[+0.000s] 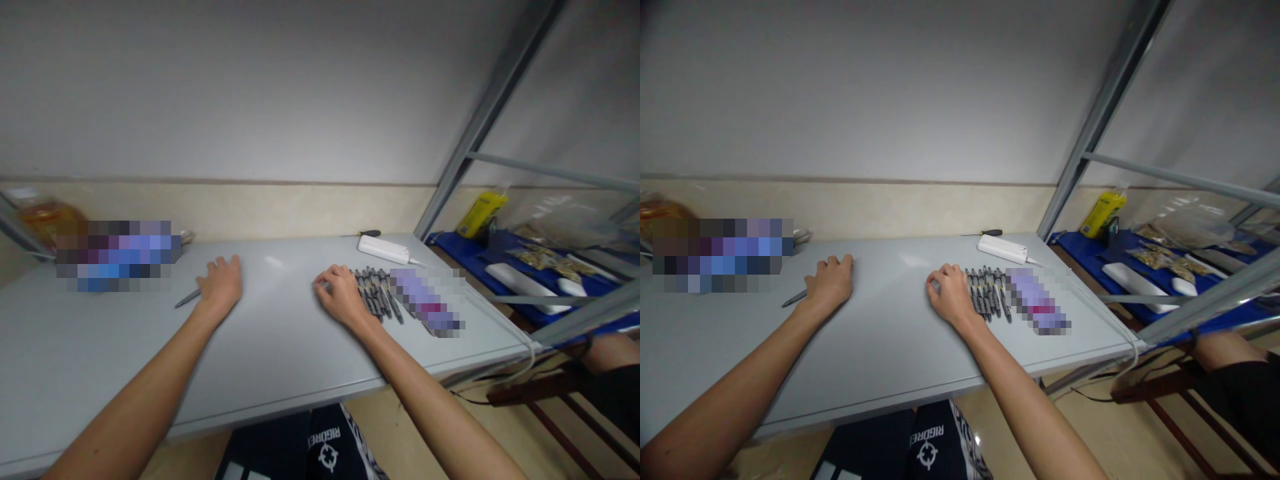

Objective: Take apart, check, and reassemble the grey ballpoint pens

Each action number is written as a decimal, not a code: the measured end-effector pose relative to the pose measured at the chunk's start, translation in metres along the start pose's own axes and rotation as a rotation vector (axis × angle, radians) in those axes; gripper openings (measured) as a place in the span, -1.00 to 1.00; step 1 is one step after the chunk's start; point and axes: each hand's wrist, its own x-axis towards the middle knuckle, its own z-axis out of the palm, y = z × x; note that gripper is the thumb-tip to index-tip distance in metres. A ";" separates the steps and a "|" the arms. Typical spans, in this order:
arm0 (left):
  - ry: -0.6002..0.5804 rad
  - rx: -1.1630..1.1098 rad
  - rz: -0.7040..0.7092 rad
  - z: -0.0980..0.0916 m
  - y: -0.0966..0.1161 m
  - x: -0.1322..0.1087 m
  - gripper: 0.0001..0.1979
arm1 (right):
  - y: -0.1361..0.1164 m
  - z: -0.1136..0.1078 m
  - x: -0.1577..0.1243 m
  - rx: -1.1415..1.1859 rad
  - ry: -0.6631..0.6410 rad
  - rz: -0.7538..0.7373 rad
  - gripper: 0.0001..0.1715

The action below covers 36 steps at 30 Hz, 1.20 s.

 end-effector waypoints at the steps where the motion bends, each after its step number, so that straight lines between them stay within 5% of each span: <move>1: 0.001 -0.008 0.047 0.000 0.001 0.000 -0.58 | 0.001 0.001 0.000 0.014 0.006 -0.009 -0.81; 8: 0.066 -0.545 0.551 0.013 0.029 -0.008 -0.57 | 0.002 0.007 -0.001 0.070 0.027 -0.105 -0.76; 12: -0.027 -0.794 0.714 0.011 0.053 -0.025 -0.73 | 0.001 0.005 -0.002 0.079 -0.010 -0.199 -0.59; 19: -0.071 -0.915 0.699 0.006 0.056 -0.030 -0.81 | 0.001 0.005 0.001 0.109 -0.029 -0.212 -0.73; 25: 0.042 -0.745 0.717 0.002 0.042 -0.018 -0.89 | 0.003 0.003 0.005 0.301 0.146 0.107 -0.70; 29: 0.110 -0.751 0.657 0.000 0.039 -0.016 -0.86 | 0.005 0.001 0.007 0.410 0.142 0.243 -0.64; 36: 0.121 -0.768 0.659 0.000 0.044 -0.019 -0.80 | -0.001 -0.001 0.001 -0.049 0.049 -0.049 -0.68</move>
